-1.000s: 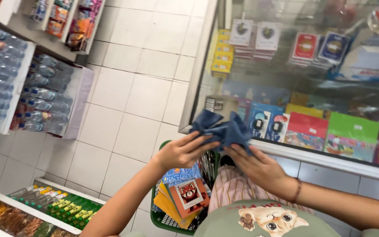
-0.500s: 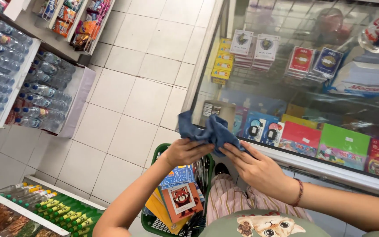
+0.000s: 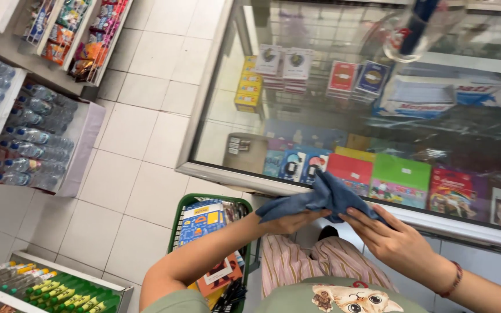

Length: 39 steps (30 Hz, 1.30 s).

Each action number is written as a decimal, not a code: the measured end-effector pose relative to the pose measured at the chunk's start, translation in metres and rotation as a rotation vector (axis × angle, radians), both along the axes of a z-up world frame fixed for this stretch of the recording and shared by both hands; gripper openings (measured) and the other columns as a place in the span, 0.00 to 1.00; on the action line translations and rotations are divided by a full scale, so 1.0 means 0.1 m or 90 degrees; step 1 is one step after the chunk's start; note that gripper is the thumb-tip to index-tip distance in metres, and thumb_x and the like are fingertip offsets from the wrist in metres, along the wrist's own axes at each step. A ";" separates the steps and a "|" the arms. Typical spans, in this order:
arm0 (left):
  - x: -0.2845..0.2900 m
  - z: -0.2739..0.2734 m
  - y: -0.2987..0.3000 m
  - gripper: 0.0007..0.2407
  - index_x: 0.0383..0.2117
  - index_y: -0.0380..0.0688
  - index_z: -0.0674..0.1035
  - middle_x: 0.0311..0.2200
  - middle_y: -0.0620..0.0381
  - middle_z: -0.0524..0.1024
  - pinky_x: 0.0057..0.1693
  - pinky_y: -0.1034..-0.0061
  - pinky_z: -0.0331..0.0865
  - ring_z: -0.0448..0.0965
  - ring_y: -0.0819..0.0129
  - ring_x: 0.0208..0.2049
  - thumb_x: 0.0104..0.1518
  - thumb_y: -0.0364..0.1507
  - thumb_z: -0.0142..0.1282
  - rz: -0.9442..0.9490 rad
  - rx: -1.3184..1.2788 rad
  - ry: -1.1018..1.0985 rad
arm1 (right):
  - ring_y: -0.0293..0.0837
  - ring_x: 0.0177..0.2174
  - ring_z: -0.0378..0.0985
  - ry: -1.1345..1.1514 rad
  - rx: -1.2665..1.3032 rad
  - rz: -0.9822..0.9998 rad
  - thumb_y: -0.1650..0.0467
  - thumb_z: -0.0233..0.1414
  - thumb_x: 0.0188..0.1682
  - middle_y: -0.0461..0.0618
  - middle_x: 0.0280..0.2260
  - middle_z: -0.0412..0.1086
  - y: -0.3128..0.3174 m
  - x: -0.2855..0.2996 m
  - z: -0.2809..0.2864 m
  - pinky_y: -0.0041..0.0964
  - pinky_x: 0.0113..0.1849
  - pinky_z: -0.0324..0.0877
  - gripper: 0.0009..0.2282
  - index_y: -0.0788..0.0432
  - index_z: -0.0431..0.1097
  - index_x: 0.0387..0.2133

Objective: Clean a glass display case and its contents using rags.

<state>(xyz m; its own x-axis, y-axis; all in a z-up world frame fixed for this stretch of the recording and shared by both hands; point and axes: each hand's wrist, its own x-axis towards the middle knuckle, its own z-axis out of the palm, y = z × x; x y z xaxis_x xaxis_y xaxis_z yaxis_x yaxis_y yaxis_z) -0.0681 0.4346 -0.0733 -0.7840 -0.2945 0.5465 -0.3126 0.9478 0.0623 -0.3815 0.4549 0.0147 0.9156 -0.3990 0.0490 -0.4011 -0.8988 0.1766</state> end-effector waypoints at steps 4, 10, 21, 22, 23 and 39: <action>-0.60 0.08 0.00 0.23 0.67 0.35 0.68 0.63 0.49 0.69 0.70 0.63 0.67 0.70 0.54 0.65 0.65 0.22 0.53 0.032 -0.119 0.042 | 0.39 0.62 0.58 0.001 0.020 -0.037 0.73 0.49 0.43 0.48 0.62 0.62 0.11 -0.61 -0.11 0.51 0.61 0.50 0.22 0.62 0.70 0.55; -1.52 0.02 0.08 0.22 0.65 0.33 0.71 0.67 0.48 0.68 0.72 0.68 0.64 0.69 0.59 0.67 0.62 0.22 0.52 -0.023 -0.178 -0.112 | 0.37 0.61 0.60 0.032 -0.027 -0.093 0.72 0.49 0.45 0.47 0.61 0.64 0.34 -1.59 -0.30 0.51 0.62 0.49 0.22 0.59 0.70 0.56; -2.21 0.52 0.11 0.23 0.56 0.25 0.75 0.64 0.49 0.72 0.69 0.71 0.67 0.71 0.62 0.67 0.51 0.23 0.53 -0.056 -0.040 -0.096 | 0.37 0.62 0.59 0.062 -0.074 -0.174 0.66 0.48 0.50 0.41 0.61 0.65 0.54 -2.53 -0.52 0.52 0.64 0.45 0.20 0.51 0.71 0.57; -2.11 0.61 0.12 0.23 0.56 0.25 0.75 0.64 0.49 0.72 0.69 0.71 0.67 0.71 0.62 0.67 0.51 0.23 0.53 -0.060 -0.039 -0.097 | 0.37 0.62 0.59 0.062 -0.073 -0.179 0.66 0.48 0.50 0.41 0.61 0.65 0.56 -2.49 -0.51 0.52 0.64 0.45 0.20 0.51 0.71 0.57; -2.01 0.70 0.12 0.21 0.51 0.27 0.78 0.63 0.50 0.73 0.67 0.69 0.68 0.72 0.60 0.65 0.50 0.26 0.52 -0.026 -0.161 -0.171 | 0.37 0.62 0.59 0.053 -0.085 -0.170 0.65 0.47 0.50 0.41 0.62 0.64 0.55 -2.46 -0.49 0.51 0.64 0.46 0.21 0.50 0.70 0.58; -1.21 1.37 -0.19 0.22 0.59 0.37 0.78 0.55 0.53 0.77 0.50 0.75 0.68 0.73 0.67 0.48 0.57 0.28 0.55 0.066 -0.095 -0.155 | 0.49 0.62 0.59 -0.142 0.161 -0.120 0.76 0.48 0.37 0.50 0.63 0.60 -0.24 -1.31 0.65 0.53 0.62 0.52 0.29 0.58 0.62 0.59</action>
